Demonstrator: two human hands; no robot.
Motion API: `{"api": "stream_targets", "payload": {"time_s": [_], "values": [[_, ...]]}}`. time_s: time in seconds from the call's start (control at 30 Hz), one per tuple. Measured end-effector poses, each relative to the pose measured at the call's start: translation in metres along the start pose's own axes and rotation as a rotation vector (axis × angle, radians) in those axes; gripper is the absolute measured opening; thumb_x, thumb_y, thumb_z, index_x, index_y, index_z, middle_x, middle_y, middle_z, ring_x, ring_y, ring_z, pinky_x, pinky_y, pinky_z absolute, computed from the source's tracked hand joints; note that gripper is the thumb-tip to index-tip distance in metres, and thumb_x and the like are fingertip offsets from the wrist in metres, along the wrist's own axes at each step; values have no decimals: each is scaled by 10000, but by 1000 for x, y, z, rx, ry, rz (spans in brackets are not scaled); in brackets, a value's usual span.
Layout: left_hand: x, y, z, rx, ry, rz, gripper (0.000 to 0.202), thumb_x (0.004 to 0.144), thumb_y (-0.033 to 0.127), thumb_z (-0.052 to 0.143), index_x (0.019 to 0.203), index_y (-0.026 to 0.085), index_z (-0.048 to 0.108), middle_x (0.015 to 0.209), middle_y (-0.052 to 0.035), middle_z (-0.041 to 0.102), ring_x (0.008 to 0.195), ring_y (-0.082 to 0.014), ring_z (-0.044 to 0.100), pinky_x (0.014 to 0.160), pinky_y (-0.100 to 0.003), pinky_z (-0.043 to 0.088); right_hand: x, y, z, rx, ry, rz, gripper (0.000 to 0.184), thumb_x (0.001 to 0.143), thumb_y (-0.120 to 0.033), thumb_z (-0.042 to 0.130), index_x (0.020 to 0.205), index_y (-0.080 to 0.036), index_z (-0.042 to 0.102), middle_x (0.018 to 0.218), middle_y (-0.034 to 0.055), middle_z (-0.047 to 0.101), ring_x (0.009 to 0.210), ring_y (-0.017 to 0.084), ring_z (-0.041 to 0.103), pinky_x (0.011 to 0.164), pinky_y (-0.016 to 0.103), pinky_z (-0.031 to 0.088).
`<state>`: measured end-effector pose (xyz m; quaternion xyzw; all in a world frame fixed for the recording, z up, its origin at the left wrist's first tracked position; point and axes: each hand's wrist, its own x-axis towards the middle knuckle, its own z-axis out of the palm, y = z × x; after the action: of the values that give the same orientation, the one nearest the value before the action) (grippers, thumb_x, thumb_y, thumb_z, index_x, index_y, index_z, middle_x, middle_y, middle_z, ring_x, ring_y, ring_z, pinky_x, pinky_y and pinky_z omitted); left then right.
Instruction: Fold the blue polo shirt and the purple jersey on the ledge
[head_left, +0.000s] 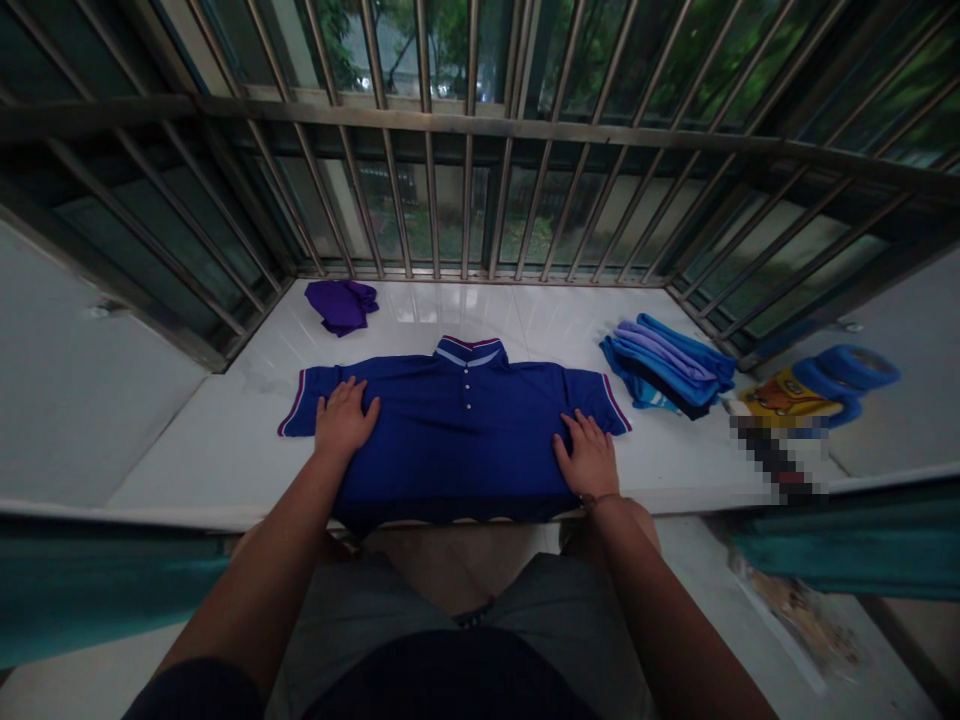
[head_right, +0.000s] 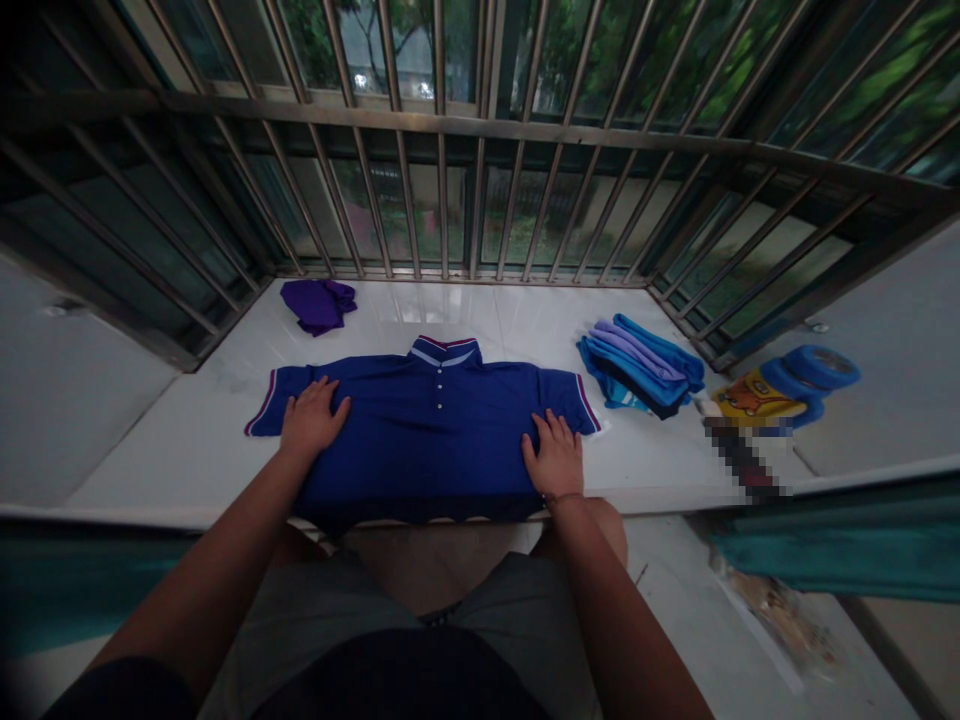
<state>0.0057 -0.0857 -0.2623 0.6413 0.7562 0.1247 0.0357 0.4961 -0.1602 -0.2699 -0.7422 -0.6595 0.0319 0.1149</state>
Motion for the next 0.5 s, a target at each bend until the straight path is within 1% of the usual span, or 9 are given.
{"api": "stream_targets", "payload": {"time_s": [0.3, 0.5], "values": [[0, 0, -1, -4, 2, -2, 706, 1125, 547, 426, 1682, 144, 584, 1825, -192, 470, 1711, -407, 422, 1408, -728, 287, 0, 2, 2, 5, 23, -11, 570, 1162, -460, 475, 1656, -222, 630, 1798, 144, 530, 1672, 375, 468, 1370, 646, 326], [-1, 2, -3, 2, -4, 0, 705, 1122, 543, 430, 1676, 136, 587, 1821, -198, 475, 1708, -408, 427, 1406, -727, 291, 0, 2, 2, -26, 7, -9, 562, 1165, -454, 476, 1663, -243, 626, 1806, 133, 521, 1676, 371, 461, 1363, 654, 338]]}}
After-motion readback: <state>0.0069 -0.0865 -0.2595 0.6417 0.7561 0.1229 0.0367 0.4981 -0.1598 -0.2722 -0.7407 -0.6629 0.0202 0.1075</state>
